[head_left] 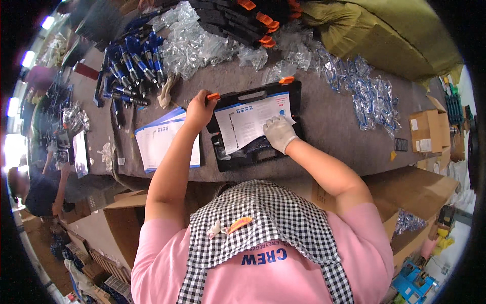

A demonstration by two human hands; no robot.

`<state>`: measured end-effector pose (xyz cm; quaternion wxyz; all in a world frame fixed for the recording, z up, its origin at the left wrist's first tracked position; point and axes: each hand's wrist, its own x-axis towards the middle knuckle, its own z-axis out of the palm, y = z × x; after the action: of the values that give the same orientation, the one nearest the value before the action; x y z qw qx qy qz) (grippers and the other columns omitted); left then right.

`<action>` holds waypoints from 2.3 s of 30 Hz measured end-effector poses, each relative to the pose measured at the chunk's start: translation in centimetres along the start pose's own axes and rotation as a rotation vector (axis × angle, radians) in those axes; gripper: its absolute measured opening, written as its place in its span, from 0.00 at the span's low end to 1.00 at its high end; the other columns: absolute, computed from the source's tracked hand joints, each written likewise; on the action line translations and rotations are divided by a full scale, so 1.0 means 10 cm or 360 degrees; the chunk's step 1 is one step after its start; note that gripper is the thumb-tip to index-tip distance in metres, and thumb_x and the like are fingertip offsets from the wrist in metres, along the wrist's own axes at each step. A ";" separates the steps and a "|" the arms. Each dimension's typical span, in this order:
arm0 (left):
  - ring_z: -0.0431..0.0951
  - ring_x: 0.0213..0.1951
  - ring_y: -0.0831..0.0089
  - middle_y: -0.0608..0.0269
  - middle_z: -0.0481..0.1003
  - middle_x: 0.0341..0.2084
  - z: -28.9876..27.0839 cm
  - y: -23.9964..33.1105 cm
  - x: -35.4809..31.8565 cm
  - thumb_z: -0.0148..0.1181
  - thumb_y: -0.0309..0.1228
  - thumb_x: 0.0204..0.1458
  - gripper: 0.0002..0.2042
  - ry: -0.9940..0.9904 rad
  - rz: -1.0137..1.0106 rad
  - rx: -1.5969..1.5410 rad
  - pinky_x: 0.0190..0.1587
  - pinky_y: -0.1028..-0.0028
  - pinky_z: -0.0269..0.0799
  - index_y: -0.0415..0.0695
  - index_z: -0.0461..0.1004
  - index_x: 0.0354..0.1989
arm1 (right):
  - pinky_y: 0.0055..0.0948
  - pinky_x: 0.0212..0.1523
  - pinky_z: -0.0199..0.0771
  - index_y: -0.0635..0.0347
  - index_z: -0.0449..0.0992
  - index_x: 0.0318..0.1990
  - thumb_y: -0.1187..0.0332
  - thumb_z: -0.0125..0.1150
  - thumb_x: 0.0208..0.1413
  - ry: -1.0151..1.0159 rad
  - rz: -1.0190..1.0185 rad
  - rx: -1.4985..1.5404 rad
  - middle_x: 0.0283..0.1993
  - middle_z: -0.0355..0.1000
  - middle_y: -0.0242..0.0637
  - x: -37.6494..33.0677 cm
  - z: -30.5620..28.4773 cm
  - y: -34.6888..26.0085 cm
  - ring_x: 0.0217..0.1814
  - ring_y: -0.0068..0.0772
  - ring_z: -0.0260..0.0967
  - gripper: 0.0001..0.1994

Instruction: Packing blue industrial tools and instruction manuals into black carrying cases and then into cardboard boxes.

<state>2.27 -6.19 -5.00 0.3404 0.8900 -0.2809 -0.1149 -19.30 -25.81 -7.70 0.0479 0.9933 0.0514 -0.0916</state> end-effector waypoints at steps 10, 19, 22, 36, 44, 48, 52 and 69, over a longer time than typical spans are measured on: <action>0.70 0.52 0.51 0.51 0.71 0.48 0.25 0.22 -1.66 0.64 0.24 0.38 0.21 0.0078 0.0732 0.0167 0.55 0.57 0.65 0.41 0.71 0.45 | 0.40 0.68 0.53 0.50 0.68 0.60 0.52 0.49 0.60 0.0259 0.0253 0.1146 0.66 0.62 0.38 -0.28 0.28 0.07 0.69 0.44 0.56 0.24; 0.71 0.51 0.51 0.51 0.74 0.46 0.23 0.31 -1.58 0.64 0.25 0.42 0.17 0.0230 0.0652 0.0128 0.55 0.61 0.66 0.39 0.72 0.43 | 0.42 0.65 0.57 0.53 0.70 0.58 0.53 0.50 0.59 -0.0007 0.0241 0.0927 0.61 0.66 0.46 -0.39 0.53 0.10 0.65 0.48 0.59 0.23; 0.71 0.52 0.50 0.51 0.73 0.47 0.27 0.32 -1.63 0.65 0.26 0.41 0.18 0.0100 0.0655 0.0080 0.55 0.60 0.65 0.39 0.72 0.43 | 0.39 0.69 0.51 0.52 0.64 0.62 0.55 0.44 0.61 0.0511 0.0370 0.1112 0.66 0.60 0.41 -0.15 1.07 0.06 0.69 0.43 0.54 0.24; 0.55 0.67 0.53 0.51 0.57 0.66 0.76 -0.24 -2.20 0.65 0.32 0.41 0.32 -0.0194 0.0756 0.0837 0.64 0.50 0.54 0.50 0.66 0.60 | 0.47 0.68 0.49 0.53 0.73 0.55 0.54 0.54 0.54 0.0437 0.0964 0.0490 0.64 0.62 0.46 -1.41 0.27 -0.10 0.68 0.42 0.56 0.23; 0.54 0.66 0.49 0.47 0.54 0.66 0.47 0.13 -2.04 0.64 0.57 0.39 0.42 -0.0528 0.0825 0.0844 0.63 0.50 0.52 0.48 0.63 0.63 | 0.45 0.61 0.63 0.60 0.71 0.54 0.54 0.63 0.45 0.0876 0.0417 0.0792 0.58 0.66 0.49 -1.70 0.14 0.56 0.63 0.49 0.61 0.29; 0.46 0.68 0.44 0.46 0.47 0.68 0.54 0.03 -1.83 0.65 0.63 0.33 0.51 -0.0384 0.0675 0.0770 0.64 0.46 0.48 0.50 0.56 0.67 | 0.61 0.69 0.41 0.54 0.46 0.71 0.39 0.66 0.38 -0.0517 0.0086 0.0100 0.75 0.35 0.48 -1.05 -0.32 0.26 0.77 0.52 0.27 0.55; 0.34 0.71 0.45 0.46 0.38 0.70 0.57 0.29 -1.77 0.70 0.62 0.25 0.60 -0.0713 0.0351 0.1180 0.63 0.35 0.41 0.51 0.47 0.70 | 0.61 0.68 0.44 0.53 0.46 0.71 0.42 0.67 0.38 -0.0557 -0.0020 0.0102 0.75 0.35 0.51 -0.99 -0.29 0.32 0.77 0.57 0.27 0.54; 0.42 0.71 0.49 0.50 0.47 0.69 0.91 -0.03 -1.84 0.60 0.38 0.48 0.36 -0.0383 0.0497 0.1306 0.61 0.38 0.50 0.52 0.54 0.68 | 0.48 0.58 0.65 0.50 0.56 0.68 0.69 0.55 0.50 -0.0130 0.0165 0.0125 0.74 0.44 0.45 -1.05 0.26 0.25 0.76 0.51 0.39 0.34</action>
<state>-16.24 -0.24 -11.73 -0.0623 0.8785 -0.4716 -0.0438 -29.74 -29.53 -8.05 0.0158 0.9912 -0.0059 -0.1313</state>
